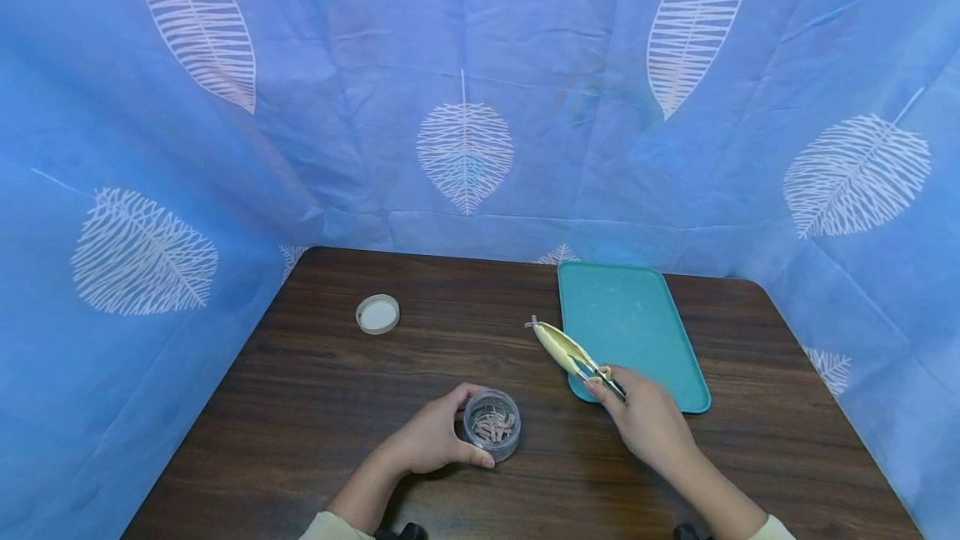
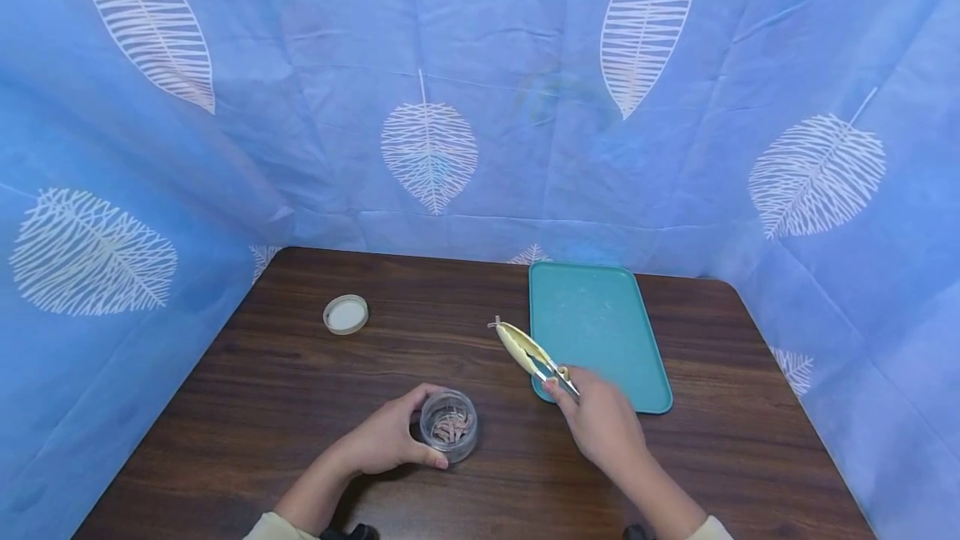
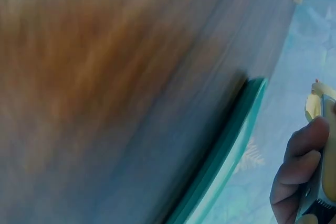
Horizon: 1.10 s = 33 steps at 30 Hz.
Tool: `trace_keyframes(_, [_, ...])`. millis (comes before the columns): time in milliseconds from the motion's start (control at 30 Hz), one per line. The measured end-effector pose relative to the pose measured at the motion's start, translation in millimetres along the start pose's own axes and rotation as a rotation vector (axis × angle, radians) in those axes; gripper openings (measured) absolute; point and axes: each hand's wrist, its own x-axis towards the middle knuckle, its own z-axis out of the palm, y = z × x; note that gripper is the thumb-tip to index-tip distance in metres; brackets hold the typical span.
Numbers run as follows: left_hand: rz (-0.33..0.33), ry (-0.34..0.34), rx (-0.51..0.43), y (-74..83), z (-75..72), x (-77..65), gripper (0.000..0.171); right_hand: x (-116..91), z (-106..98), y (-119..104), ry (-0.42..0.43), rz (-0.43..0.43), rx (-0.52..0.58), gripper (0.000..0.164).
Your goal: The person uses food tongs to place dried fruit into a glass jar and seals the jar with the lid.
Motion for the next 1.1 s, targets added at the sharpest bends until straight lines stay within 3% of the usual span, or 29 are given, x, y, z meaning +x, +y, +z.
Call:
trace_keyframes(333, [0.009, 0.003, -0.02, 1.4, -1.2, 0.1, 0.084, -36.4, 3.7, -25.3, -0.066, 0.047, 0.034, 0.052])
trace_keyframes(700, [0.016, 0.014, 0.016, 0.5, -1.5, 1.6, 0.085, -69.3, 1.6, -47.0, -0.15, 0.111, 0.072, 0.035])
trace_keyframes(1100, [0.015, -0.001, -0.005, 0.7, -1.5, 1.0, 0.083, -85.9, 0.1, -51.7, -0.132, 0.039, 0.006, 0.036])
